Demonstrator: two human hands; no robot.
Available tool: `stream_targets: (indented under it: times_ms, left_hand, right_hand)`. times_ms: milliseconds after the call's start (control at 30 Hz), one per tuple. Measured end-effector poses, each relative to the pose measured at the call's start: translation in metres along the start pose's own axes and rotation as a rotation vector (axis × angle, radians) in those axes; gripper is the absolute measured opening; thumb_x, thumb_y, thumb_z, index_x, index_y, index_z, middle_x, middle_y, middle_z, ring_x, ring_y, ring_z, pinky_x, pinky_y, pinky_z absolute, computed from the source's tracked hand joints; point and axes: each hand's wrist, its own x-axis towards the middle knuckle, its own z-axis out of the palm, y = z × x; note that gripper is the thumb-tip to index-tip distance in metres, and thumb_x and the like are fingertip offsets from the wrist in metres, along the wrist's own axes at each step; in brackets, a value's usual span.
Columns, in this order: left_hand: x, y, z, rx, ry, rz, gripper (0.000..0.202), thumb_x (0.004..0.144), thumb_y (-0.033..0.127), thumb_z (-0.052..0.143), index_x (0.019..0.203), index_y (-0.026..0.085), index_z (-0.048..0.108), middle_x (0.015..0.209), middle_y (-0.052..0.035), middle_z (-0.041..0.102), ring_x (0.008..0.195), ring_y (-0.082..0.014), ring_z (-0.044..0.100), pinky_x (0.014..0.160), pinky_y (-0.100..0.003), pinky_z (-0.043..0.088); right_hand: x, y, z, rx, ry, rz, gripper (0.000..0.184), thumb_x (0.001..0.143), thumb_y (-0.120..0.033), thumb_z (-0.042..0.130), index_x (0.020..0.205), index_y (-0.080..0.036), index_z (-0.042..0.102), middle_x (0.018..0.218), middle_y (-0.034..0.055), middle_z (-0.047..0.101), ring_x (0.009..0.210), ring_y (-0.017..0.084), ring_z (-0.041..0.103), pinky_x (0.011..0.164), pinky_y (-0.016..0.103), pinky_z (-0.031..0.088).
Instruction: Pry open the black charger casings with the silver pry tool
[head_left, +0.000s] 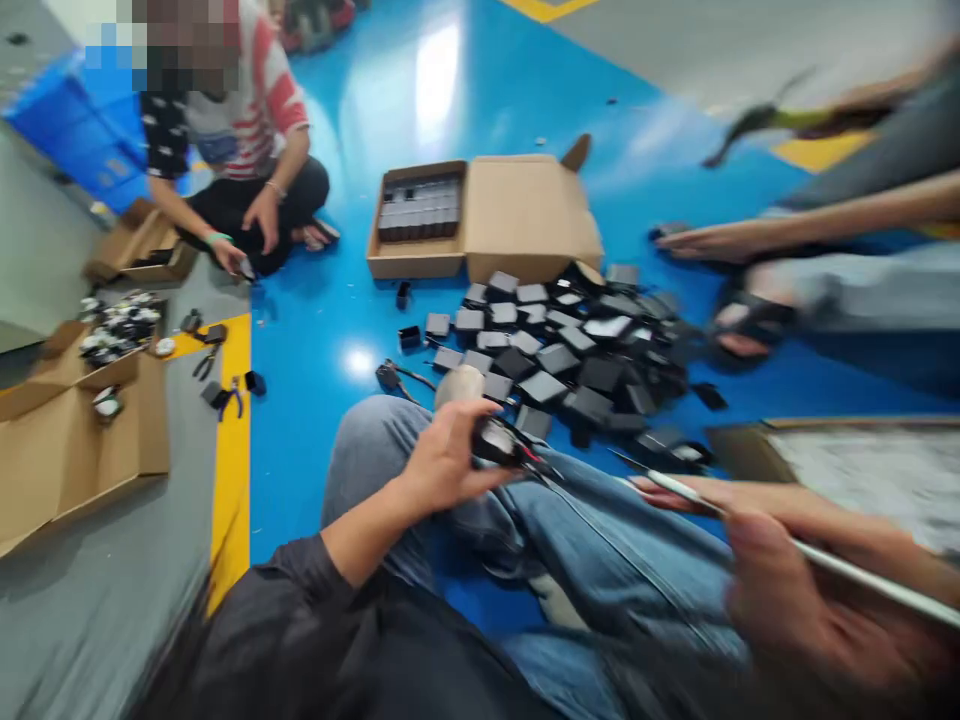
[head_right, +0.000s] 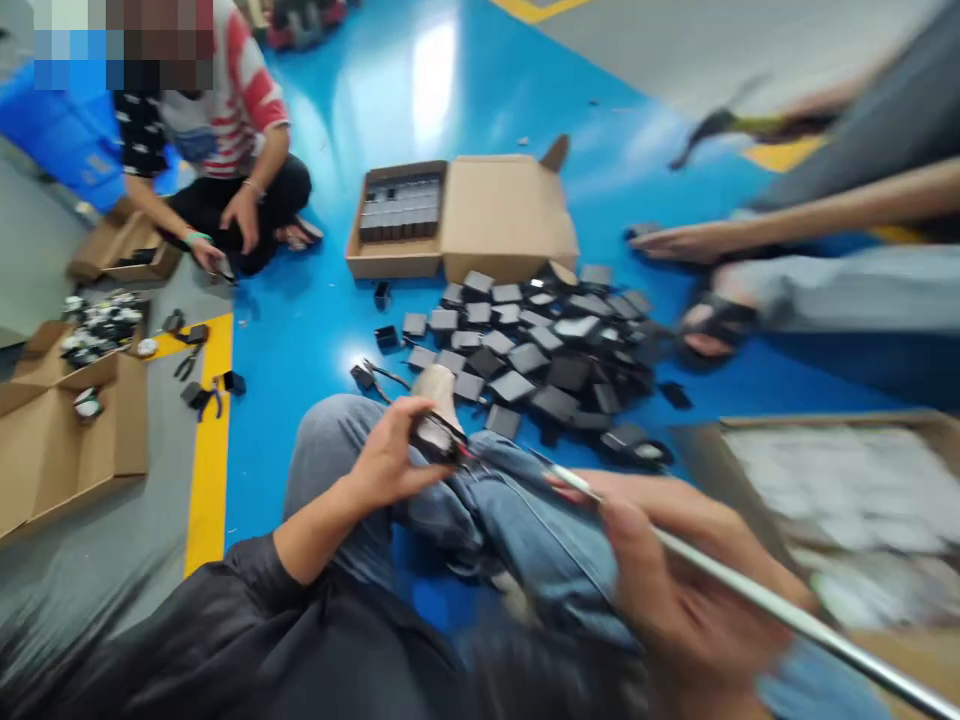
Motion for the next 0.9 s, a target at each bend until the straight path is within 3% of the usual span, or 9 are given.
stream_targets:
  times_ms: [67,167,300,500,700,767,833,900]
  left_hand:
    - [0.001,0.006,-0.004,-0.036,0.024,-0.080,0.068,0.083,0.040,0.077,0.138,0.024,0.040,0.125,-0.0133,0.059,0.115,-0.0281,0.062,0.098,-0.044,0.055]
    - [0.004,0.010,-0.012,-0.071,0.029,-0.113,0.061,0.088,0.037,0.072,0.139,0.025,0.040,0.125,-0.0108,0.056,0.115,-0.0240,0.061,0.099,-0.039,0.052]
    - [0.007,0.016,-0.016,-0.066,0.045,-0.073,0.051,0.086,0.033,0.075,0.128,0.026,0.046,0.114,-0.0059,0.058,0.105,-0.0192,0.062,0.091,-0.033,0.052]
    - [0.007,0.021,-0.016,-0.064,0.015,-0.005,0.046,0.084,0.032,0.078,0.119,0.025,0.050,0.107,-0.0040,0.065,0.098,-0.0179,0.067,0.086,-0.032,0.055]
    - [0.003,0.021,-0.016,0.076,-0.024,-0.024,0.044,0.084,0.036,0.076,0.119,0.023,0.053,0.099,-0.0034,0.069,0.086,-0.0168,0.069,0.076,-0.028,0.056]
    - [-0.001,0.022,-0.014,0.043,-0.042,-0.063,0.055,0.085,0.036,0.076,0.130,0.023,0.048,0.098,-0.0035,0.071,0.081,-0.0161,0.071,0.074,-0.027,0.057]
    - [-0.002,0.023,-0.012,-0.023,-0.046,-0.090,0.084,0.084,0.035,0.077,0.151,0.024,0.027,0.103,-0.0056,0.074,0.082,-0.0173,0.074,0.077,-0.030,0.059]
    - [-0.002,0.024,-0.011,-0.033,-0.044,-0.057,0.103,0.083,0.033,0.079,0.159,0.025,0.009,0.103,-0.0060,0.076,0.083,-0.0183,0.075,0.077,-0.030,0.061]
  right_hand:
    - [-0.001,-0.013,0.006,-0.121,-0.030,0.107,0.025,0.085,-0.010,0.067,0.103,-0.025,0.077,0.087,0.0038,0.079,0.071,0.022,0.074,0.066,0.031,0.062]
    - [-0.001,-0.028,0.020,-0.183,-0.162,0.063,0.018,0.091,-0.015,0.063,0.105,-0.024,0.070,0.088,0.0038,0.078,0.076,0.021,0.076,0.066,0.031,0.063]
    - [-0.002,-0.032,0.031,-0.243,-0.240,0.068,0.008,0.096,-0.018,0.059,0.100,-0.023,0.065,0.086,0.0034,0.077,0.076,0.018,0.077,0.063,0.027,0.063]
    - [-0.007,-0.027,0.033,-0.145,-0.180,0.164,0.010,0.101,-0.027,0.056,0.104,-0.023,0.064,0.103,0.0074,0.078,0.096,0.021,0.076,0.083,0.035,0.064]
    - [-0.003,-0.026,0.036,-0.134,-0.156,0.168,0.009,0.102,-0.027,0.055,0.102,-0.022,0.062,0.104,0.0095,0.077,0.098,0.020,0.076,0.084,0.036,0.064]
    - [-0.003,-0.025,0.037,-0.159,-0.175,0.162,0.008,0.102,-0.026,0.055,0.103,-0.021,0.061,0.108,0.0112,0.077,0.105,0.021,0.075,0.086,0.037,0.064]
    - [-0.003,-0.024,0.038,-0.183,-0.184,0.183,0.008,0.102,-0.026,0.054,0.102,-0.021,0.061,0.110,0.0127,0.076,0.109,0.022,0.073,0.087,0.038,0.064]
    - [-0.003,-0.024,0.039,-0.187,-0.187,0.211,0.009,0.102,-0.027,0.054,0.101,-0.021,0.061,0.111,0.0135,0.076,0.111,0.022,0.073,0.088,0.038,0.063]
